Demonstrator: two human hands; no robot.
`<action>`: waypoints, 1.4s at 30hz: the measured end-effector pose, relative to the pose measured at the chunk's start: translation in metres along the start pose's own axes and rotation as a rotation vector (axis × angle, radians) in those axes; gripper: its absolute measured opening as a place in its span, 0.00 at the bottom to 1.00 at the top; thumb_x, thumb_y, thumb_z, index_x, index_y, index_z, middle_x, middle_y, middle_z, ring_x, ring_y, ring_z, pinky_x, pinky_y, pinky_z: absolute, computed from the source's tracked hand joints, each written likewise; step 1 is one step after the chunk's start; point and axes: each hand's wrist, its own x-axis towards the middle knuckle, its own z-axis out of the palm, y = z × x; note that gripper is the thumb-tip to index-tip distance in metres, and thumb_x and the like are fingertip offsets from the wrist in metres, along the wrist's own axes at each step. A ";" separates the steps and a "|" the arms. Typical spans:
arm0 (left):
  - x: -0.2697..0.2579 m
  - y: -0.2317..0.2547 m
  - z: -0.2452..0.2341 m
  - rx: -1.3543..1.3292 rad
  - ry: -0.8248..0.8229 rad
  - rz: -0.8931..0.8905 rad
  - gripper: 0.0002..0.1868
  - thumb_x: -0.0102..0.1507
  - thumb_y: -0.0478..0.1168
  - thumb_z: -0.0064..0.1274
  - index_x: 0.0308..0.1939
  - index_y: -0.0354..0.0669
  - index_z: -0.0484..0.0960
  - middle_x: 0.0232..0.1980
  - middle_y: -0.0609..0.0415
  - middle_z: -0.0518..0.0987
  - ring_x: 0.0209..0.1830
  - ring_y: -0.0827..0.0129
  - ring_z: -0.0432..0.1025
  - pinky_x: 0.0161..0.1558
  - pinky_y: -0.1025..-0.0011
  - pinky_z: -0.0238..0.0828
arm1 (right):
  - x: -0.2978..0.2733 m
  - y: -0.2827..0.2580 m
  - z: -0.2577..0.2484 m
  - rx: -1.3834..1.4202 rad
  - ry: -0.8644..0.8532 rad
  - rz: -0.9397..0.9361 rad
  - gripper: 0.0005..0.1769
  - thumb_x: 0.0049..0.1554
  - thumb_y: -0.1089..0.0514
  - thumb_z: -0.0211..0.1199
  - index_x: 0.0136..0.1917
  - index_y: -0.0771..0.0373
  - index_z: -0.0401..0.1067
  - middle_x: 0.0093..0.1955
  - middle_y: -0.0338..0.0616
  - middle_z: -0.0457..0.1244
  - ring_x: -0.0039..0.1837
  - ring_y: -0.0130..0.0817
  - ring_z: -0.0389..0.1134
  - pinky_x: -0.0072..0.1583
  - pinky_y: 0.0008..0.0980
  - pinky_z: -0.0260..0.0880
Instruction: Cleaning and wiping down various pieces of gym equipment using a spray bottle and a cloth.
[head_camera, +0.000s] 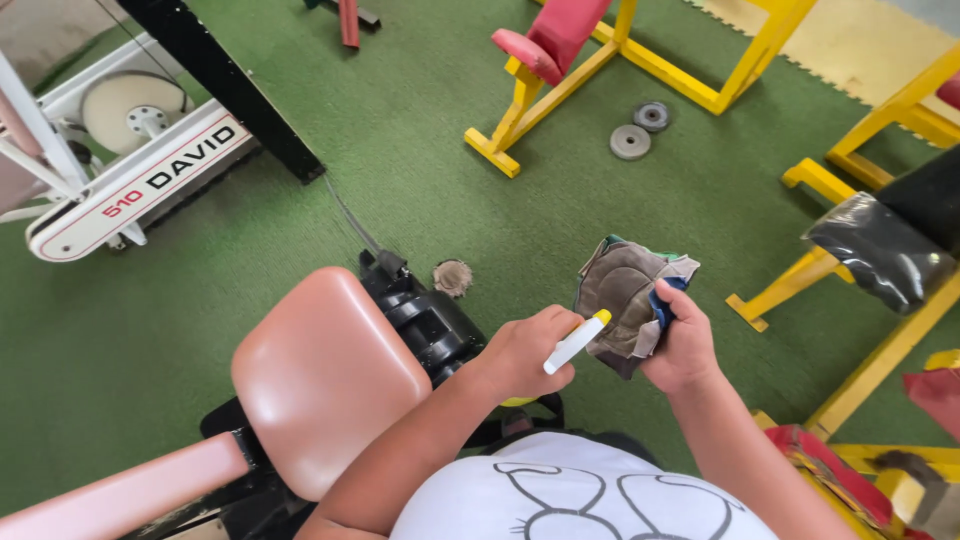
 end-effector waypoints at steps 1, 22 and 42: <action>-0.001 -0.005 -0.003 0.002 0.003 -0.007 0.25 0.54 0.39 0.59 0.55 0.48 0.75 0.52 0.52 0.75 0.52 0.53 0.74 0.48 0.57 0.74 | 0.005 0.002 0.006 -0.001 -0.004 0.007 0.27 0.62 0.48 0.50 0.69 0.64 0.67 0.66 0.50 0.66 0.67 0.49 0.67 0.71 0.54 0.64; 0.110 -0.072 -0.022 0.008 0.381 -0.329 0.30 0.54 0.42 0.58 0.62 0.47 0.73 0.58 0.51 0.76 0.54 0.52 0.75 0.50 0.59 0.74 | 0.183 -0.092 0.078 -0.277 -0.214 0.280 0.31 0.60 0.44 0.48 0.71 0.61 0.65 0.68 0.49 0.65 0.67 0.49 0.66 0.69 0.55 0.63; 0.288 -0.088 -0.025 -0.005 0.472 -0.524 0.32 0.54 0.43 0.58 0.63 0.46 0.73 0.60 0.48 0.76 0.58 0.51 0.74 0.55 0.58 0.73 | 0.337 -0.227 0.083 -0.381 -0.354 0.434 0.30 0.63 0.43 0.46 0.71 0.61 0.64 0.68 0.48 0.64 0.68 0.48 0.65 0.70 0.53 0.60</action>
